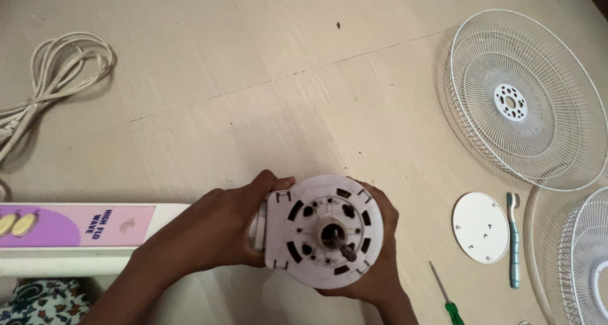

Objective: The person disassembles an electric fan by removing screws from the base and motor housing using a screwdriver. They separate the motor housing from the stand and then remove screws from the motor end cap, placing screws and parts on the floor.

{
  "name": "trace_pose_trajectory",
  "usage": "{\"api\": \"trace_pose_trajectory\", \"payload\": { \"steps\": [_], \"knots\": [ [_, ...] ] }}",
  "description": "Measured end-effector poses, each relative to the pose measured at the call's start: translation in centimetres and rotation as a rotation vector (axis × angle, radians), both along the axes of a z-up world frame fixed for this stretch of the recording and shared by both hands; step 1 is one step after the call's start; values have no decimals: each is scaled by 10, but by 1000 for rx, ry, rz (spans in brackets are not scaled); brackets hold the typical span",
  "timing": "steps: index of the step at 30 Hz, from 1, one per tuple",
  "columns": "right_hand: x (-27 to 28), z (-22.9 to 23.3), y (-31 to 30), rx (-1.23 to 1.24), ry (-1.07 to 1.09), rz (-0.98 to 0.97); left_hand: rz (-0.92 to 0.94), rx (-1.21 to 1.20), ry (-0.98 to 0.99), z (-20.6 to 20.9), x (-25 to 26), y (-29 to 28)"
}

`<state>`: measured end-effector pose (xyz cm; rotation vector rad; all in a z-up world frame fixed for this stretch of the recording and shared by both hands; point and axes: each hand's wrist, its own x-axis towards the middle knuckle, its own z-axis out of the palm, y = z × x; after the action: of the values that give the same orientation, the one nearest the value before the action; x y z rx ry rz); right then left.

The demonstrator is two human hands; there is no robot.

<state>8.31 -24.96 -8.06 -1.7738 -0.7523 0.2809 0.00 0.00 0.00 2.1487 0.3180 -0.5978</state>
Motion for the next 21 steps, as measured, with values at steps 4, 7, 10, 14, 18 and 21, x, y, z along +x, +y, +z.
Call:
{"api": "trace_pose_trajectory", "payload": {
  "steps": [4,7,10,14,18,21],
  "knots": [
    [-8,-4,3,-45,-96,-29,-5,-10,8,3,1,3],
    [-9,-2,5,-39,-114,-23,-11,7,22,2,2,3],
    [-10,1,7,-14,-81,-24,-3,19,65,1,2,4],
    [-14,6,11,-98,-172,-77,16,-4,24,1,1,5],
    [-14,10,14,-69,-158,-80,18,-19,-2,5,3,4],
    [-12,11,13,-5,-37,-64,29,7,88,10,4,2]
  ]
}}
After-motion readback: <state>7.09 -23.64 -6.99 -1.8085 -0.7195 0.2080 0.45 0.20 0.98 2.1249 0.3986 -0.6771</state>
